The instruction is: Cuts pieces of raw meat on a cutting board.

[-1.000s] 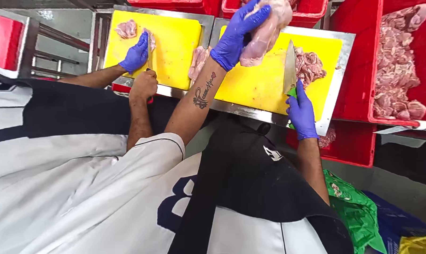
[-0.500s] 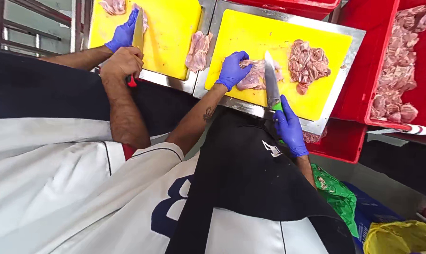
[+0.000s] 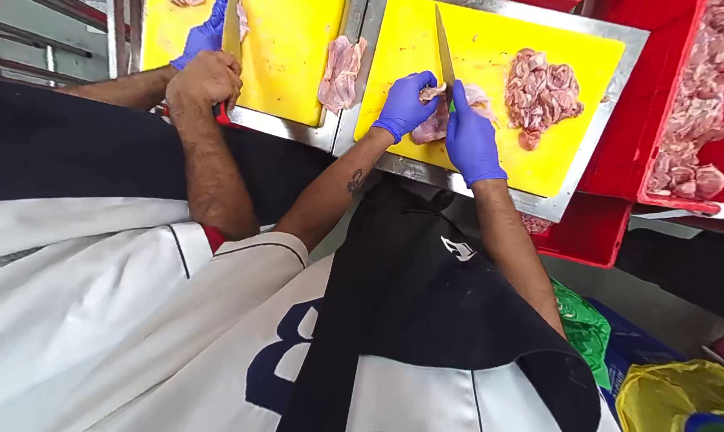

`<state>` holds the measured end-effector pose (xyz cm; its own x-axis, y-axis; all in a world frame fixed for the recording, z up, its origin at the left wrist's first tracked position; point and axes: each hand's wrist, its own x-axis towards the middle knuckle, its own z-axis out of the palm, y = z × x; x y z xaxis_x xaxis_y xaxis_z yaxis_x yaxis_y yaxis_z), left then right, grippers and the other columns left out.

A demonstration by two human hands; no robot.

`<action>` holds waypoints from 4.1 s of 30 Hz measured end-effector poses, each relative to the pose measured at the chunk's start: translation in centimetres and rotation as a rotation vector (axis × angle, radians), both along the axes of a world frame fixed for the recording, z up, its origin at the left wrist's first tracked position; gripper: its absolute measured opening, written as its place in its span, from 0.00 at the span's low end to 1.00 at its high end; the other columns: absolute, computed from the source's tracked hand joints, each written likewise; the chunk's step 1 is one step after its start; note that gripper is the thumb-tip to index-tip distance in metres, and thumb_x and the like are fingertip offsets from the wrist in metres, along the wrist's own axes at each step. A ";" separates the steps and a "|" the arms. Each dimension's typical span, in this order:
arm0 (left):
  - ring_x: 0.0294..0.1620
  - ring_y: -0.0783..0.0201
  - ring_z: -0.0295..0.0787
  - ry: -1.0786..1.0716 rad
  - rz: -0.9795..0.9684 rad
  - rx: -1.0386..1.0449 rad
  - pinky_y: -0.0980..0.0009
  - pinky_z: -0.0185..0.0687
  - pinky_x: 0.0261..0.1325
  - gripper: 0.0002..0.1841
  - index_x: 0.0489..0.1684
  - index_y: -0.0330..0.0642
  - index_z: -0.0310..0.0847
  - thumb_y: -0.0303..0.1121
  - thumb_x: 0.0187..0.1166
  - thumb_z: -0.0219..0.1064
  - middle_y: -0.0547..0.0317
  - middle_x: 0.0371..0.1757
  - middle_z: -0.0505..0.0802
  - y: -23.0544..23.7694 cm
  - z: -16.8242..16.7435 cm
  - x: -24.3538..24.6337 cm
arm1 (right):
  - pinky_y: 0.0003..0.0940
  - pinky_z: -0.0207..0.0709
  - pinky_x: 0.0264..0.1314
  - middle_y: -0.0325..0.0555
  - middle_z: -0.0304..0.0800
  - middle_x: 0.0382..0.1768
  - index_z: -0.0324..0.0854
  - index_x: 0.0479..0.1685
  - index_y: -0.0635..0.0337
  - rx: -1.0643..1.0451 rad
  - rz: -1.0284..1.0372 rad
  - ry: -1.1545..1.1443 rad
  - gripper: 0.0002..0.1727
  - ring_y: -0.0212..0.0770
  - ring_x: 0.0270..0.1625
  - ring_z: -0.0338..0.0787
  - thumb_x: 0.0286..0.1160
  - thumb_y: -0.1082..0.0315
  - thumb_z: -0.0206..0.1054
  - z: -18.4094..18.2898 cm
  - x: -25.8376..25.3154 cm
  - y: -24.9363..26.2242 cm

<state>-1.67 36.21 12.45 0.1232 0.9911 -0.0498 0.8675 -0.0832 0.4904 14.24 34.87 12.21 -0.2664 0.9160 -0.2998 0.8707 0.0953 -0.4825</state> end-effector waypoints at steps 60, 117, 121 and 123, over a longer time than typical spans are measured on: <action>0.38 0.67 0.90 -0.853 -0.065 -0.374 0.66 0.88 0.46 0.10 0.51 0.32 0.80 0.30 0.81 0.69 0.53 0.41 0.92 5.7 1.3 4.3 | 0.26 0.76 0.22 0.36 0.87 0.36 0.57 0.94 0.47 -0.047 -0.382 0.476 0.32 0.28 0.22 0.79 0.91 0.61 0.53 4.2 19.5 -14.6; 0.62 0.46 0.89 0.432 -0.210 0.037 0.43 0.76 0.73 0.25 0.39 0.42 0.92 0.54 0.85 0.57 0.49 0.47 0.96 4.2 -1.9 -7.5 | 0.64 0.81 0.43 0.60 0.91 0.37 0.57 0.94 0.37 0.103 -0.213 0.122 0.31 0.59 0.35 0.90 0.91 0.58 0.49 2.6 18.2 -8.9; 0.75 0.54 0.84 -0.007 -0.260 -0.026 0.52 0.74 0.83 0.23 0.78 0.42 0.78 0.32 0.84 0.61 0.51 0.69 0.90 7.8 -1.1 -1.2 | 0.58 0.83 0.48 0.55 0.93 0.42 0.57 0.94 0.36 0.096 -0.273 0.204 0.30 0.52 0.39 0.92 0.92 0.56 0.48 2.8 18.5 -8.7; 0.79 0.50 0.80 -0.050 -0.477 -0.107 0.50 0.70 0.86 0.28 0.83 0.42 0.73 0.25 0.80 0.62 0.48 0.74 0.88 9.6 -1.8 1.4 | 0.54 0.84 0.45 0.53 0.92 0.41 0.58 0.94 0.35 0.104 -0.266 0.245 0.30 0.48 0.37 0.91 0.92 0.55 0.48 3.0 18.1 -8.9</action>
<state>-0.24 45.77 10.67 0.5671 0.8132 -0.1307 0.7203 -0.4127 0.5576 32.38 26.00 15.17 -0.0671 0.9851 -0.1582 0.7316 -0.0592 -0.6791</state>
